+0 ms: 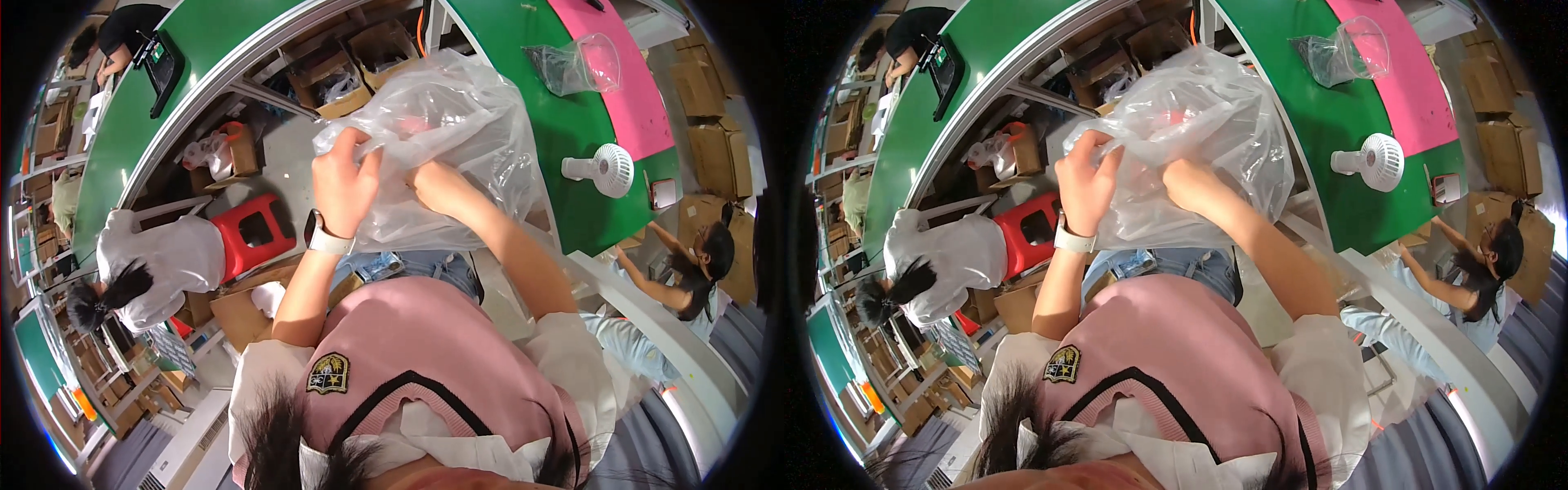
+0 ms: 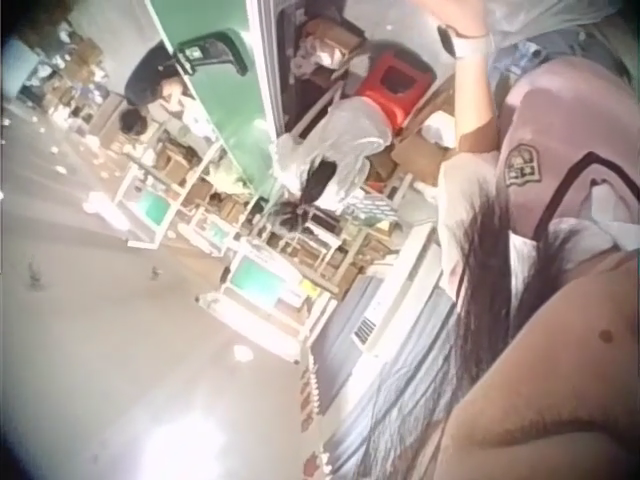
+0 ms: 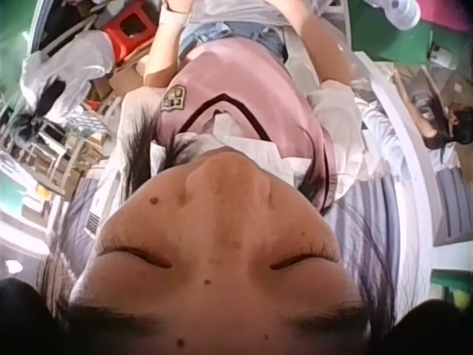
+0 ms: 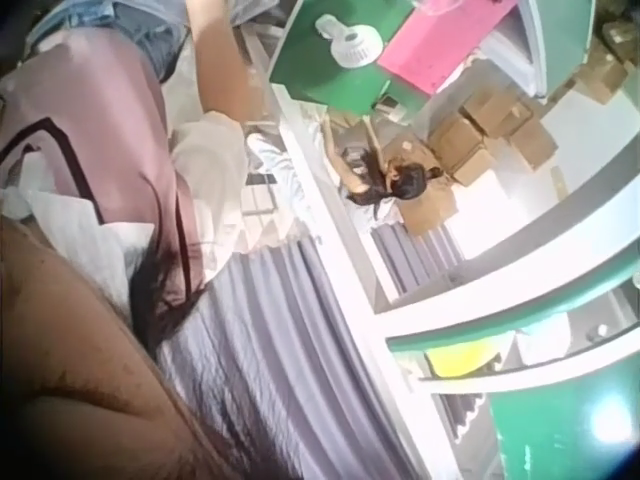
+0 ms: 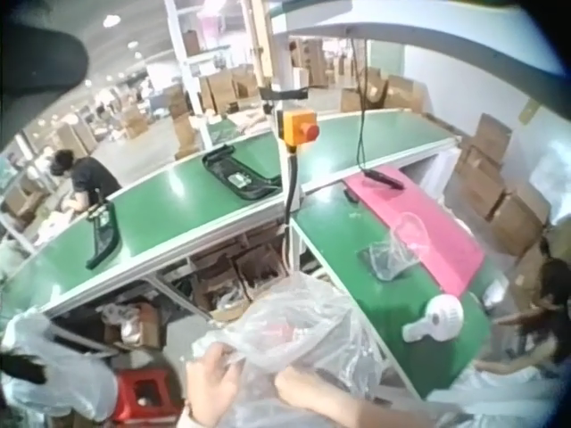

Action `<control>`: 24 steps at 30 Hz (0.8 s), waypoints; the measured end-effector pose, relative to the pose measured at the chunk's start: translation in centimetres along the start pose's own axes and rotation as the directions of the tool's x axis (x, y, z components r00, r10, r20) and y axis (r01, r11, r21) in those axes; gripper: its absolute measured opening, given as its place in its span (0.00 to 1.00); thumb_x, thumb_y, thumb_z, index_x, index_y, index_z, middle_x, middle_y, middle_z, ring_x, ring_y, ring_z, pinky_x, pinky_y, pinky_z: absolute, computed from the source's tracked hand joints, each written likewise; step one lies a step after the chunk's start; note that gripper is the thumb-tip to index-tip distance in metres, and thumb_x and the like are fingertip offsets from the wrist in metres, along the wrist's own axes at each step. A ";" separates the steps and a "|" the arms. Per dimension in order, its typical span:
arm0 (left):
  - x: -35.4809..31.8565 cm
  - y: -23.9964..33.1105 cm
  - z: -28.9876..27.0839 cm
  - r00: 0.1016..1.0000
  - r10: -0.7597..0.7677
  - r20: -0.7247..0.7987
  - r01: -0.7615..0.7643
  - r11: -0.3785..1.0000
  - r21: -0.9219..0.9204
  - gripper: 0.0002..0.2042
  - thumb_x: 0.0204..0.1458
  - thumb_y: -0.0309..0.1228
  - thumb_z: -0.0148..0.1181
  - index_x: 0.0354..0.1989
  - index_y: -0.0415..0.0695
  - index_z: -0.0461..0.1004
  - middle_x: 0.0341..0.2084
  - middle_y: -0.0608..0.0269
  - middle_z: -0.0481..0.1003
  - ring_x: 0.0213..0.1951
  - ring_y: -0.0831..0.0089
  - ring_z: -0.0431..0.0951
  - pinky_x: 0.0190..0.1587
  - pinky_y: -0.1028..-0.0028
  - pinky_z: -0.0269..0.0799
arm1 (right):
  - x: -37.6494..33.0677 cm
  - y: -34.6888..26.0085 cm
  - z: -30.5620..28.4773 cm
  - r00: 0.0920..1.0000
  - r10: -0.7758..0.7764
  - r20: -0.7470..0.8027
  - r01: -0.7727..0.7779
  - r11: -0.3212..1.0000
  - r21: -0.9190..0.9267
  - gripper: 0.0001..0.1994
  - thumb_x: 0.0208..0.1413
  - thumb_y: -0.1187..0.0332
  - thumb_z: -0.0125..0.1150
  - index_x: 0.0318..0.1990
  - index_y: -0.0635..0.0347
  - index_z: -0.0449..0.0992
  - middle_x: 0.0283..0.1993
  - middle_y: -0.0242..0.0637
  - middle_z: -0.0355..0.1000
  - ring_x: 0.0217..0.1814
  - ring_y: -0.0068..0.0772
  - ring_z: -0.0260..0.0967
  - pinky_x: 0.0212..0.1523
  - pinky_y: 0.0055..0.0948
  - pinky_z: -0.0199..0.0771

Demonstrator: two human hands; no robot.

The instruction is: Packing small black plastic components into clear plastic bags at a factory workstation.

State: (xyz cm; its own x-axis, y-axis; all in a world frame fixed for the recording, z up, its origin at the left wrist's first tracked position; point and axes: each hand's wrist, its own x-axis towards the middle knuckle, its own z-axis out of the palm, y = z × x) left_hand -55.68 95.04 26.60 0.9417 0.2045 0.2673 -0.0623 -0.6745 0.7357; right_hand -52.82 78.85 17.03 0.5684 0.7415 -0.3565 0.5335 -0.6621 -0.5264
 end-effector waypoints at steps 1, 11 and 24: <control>-0.3 0.3 0.4 1.000 -0.006 -0.001 0.006 1.000 -0.004 0.06 0.41 0.27 0.57 0.26 0.40 0.70 0.14 0.47 0.70 0.20 0.52 0.74 0.23 0.65 0.67 | 0.5 0.1 0.7 0.971 -0.052 -0.233 0.078 0.992 0.104 0.16 0.49 0.68 0.48 0.46 0.61 0.68 0.38 0.48 0.71 0.44 0.48 0.68 0.44 0.40 0.67; -0.9 0.2 1.4 0.980 -0.131 0.150 0.147 0.984 -0.097 0.07 0.39 0.24 0.56 0.28 0.35 0.71 0.17 0.50 0.72 0.20 0.66 0.74 0.26 0.74 0.66 | 8.0 4.1 5.3 0.877 0.178 -0.447 0.230 0.661 0.714 0.21 0.55 0.68 0.45 0.58 0.52 0.59 0.61 0.40 0.56 0.64 0.39 0.49 0.63 0.36 0.49; -6.1 1.2 5.5 0.945 -0.099 0.311 0.155 0.974 -0.163 0.08 0.36 0.22 0.52 0.28 0.35 0.68 0.15 0.45 0.68 0.19 0.55 0.72 0.24 0.67 0.66 | 4.3 0.3 6.2 0.904 0.108 -0.414 0.161 0.810 0.563 0.20 0.53 0.66 0.47 0.55 0.54 0.62 0.56 0.43 0.60 0.59 0.42 0.56 0.58 0.38 0.55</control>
State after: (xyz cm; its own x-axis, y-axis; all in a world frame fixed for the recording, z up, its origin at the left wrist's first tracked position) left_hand -59.63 89.11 22.41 0.9991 0.0393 -0.0136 0.0318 -0.5099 0.8597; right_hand -54.11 82.52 10.53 0.8308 0.5534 -0.0591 0.1715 -0.3555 -0.9188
